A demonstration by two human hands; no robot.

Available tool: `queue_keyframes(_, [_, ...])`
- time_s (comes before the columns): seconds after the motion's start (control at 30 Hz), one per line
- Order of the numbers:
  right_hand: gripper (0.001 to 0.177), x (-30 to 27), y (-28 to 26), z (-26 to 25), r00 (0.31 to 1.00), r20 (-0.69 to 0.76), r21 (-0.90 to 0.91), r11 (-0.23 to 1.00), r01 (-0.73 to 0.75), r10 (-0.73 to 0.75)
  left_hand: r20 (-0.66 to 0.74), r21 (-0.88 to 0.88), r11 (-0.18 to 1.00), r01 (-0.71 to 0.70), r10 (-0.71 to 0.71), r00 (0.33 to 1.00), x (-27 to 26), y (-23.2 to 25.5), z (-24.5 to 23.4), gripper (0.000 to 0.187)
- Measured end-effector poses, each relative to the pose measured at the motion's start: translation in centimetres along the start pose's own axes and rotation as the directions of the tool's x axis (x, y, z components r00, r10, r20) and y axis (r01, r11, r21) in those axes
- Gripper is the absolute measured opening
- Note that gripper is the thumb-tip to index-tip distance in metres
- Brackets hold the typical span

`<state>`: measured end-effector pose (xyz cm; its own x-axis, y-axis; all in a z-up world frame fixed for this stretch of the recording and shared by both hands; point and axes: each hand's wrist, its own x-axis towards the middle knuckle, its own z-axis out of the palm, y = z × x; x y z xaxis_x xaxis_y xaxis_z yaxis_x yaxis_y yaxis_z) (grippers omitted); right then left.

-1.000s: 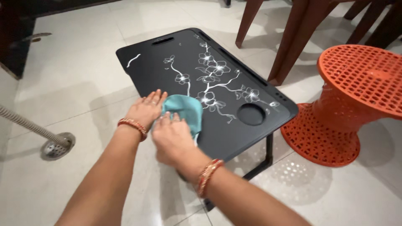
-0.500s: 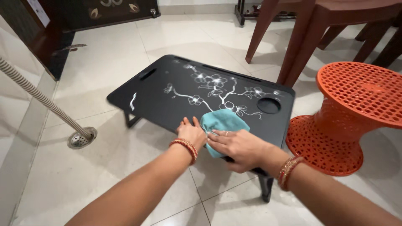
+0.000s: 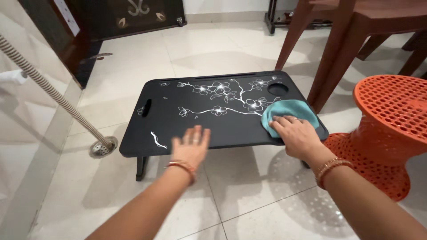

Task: The person wipes various pieces of orange and brown plastic furniture and a small black folding table using a light blue cloth by hand.

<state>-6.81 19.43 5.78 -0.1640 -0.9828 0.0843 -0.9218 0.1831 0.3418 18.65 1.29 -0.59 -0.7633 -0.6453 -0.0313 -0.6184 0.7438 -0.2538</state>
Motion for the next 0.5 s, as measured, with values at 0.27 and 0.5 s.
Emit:
queue_keyframes(0.27, [0.051,3.4,-7.7,1.1,0.987,-0.151,-0.001,0.998,-0.057,0.057,0.255,0.175,0.985,0.002,-0.047,0.966,-1.8,-4.0,-2.6,0.119])
queue_keyframes(0.5, [0.055,5.8,-8.2,2.6,0.899,-0.434,0.117,0.985,0.123,-0.061,0.142,0.119,0.992,0.032,-0.049,0.989,-1.8,-3.6,-1.0,0.090])
